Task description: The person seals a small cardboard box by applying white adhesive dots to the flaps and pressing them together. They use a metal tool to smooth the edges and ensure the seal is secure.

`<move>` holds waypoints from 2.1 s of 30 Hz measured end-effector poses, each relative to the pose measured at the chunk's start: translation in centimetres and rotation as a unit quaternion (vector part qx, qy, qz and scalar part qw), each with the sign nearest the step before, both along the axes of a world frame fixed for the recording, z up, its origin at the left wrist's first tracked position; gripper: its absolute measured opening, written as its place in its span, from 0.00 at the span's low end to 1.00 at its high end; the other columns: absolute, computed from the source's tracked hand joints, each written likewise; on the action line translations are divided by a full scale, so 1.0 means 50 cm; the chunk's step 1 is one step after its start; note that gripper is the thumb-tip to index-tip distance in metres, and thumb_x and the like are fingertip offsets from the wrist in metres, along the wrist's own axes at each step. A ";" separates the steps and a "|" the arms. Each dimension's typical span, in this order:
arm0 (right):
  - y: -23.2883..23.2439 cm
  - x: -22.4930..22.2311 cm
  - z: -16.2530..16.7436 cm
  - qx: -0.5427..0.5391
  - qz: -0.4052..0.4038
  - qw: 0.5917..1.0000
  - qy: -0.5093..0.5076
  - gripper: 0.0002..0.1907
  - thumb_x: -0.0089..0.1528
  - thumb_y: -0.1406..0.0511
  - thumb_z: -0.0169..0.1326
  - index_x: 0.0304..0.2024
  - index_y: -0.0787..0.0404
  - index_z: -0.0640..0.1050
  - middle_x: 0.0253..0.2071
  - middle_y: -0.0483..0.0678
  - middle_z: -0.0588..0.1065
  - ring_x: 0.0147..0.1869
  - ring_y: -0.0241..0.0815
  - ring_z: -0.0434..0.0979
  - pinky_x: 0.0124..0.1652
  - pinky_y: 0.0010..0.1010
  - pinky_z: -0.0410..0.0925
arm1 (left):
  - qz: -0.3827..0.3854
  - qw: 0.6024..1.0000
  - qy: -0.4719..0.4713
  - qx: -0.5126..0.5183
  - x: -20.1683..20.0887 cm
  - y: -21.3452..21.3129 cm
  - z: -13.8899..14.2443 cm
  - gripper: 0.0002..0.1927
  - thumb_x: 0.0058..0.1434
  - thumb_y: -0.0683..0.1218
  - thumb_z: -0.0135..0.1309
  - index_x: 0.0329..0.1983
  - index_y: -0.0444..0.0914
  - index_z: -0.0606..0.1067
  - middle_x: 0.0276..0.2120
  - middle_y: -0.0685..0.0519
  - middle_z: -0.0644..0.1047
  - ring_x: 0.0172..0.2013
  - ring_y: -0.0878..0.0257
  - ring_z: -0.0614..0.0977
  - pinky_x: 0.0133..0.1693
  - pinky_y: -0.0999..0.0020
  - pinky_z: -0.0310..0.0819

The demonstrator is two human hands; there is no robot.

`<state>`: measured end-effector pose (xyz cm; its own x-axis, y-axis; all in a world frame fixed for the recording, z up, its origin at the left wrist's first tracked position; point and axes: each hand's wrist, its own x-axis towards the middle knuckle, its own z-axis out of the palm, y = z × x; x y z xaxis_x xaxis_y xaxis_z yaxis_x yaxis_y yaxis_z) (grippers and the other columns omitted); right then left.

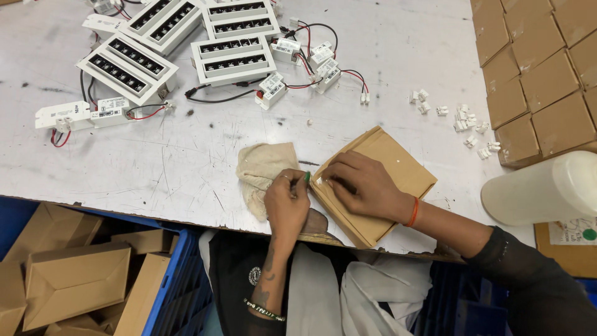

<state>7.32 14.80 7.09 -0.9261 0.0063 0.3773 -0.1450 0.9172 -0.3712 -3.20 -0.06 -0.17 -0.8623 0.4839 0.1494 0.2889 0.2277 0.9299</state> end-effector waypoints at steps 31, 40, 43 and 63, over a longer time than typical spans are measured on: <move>-0.017 0.106 0.073 0.076 0.141 0.974 -0.161 0.32 0.47 0.76 0.53 0.56 0.59 0.79 0.63 0.51 0.73 0.70 0.55 0.67 0.68 0.51 0.55 | -0.134 0.977 -0.068 0.152 -0.012 -0.023 0.002 0.21 0.67 0.41 0.52 0.64 0.37 0.72 0.59 0.44 0.76 0.59 0.56 0.79 0.55 0.64 0.77; 0.061 0.139 0.064 0.002 0.006 0.996 -0.094 0.17 0.47 0.79 0.53 0.34 0.58 0.81 0.55 0.46 0.78 0.65 0.50 0.72 0.64 0.44 0.65 | -0.083 0.975 0.164 0.124 -0.010 -0.020 0.009 0.36 0.61 0.42 0.63 0.72 0.36 0.63 0.68 0.38 0.66 0.68 0.41 0.68 0.66 0.52 0.64; 0.054 0.141 0.045 -0.053 -0.147 0.985 -0.071 0.12 0.53 0.75 0.58 0.39 0.60 0.83 0.52 0.48 0.78 0.59 0.50 0.75 0.56 0.41 0.70 | -0.082 0.982 0.154 0.071 0.003 -0.022 0.012 0.29 0.61 0.42 0.63 0.66 0.37 0.71 0.59 0.42 0.74 0.61 0.47 0.74 0.62 0.54 0.70; 0.084 0.153 0.071 0.006 -0.079 0.988 -0.133 0.12 0.55 0.65 0.63 0.42 0.57 0.85 0.58 0.50 0.77 0.65 0.52 0.73 0.58 0.41 0.69 | -0.190 0.893 0.403 0.058 0.108 0.013 0.005 0.18 0.56 0.39 0.62 0.51 0.36 0.81 0.45 0.49 0.77 0.45 0.54 0.77 0.50 0.55 0.73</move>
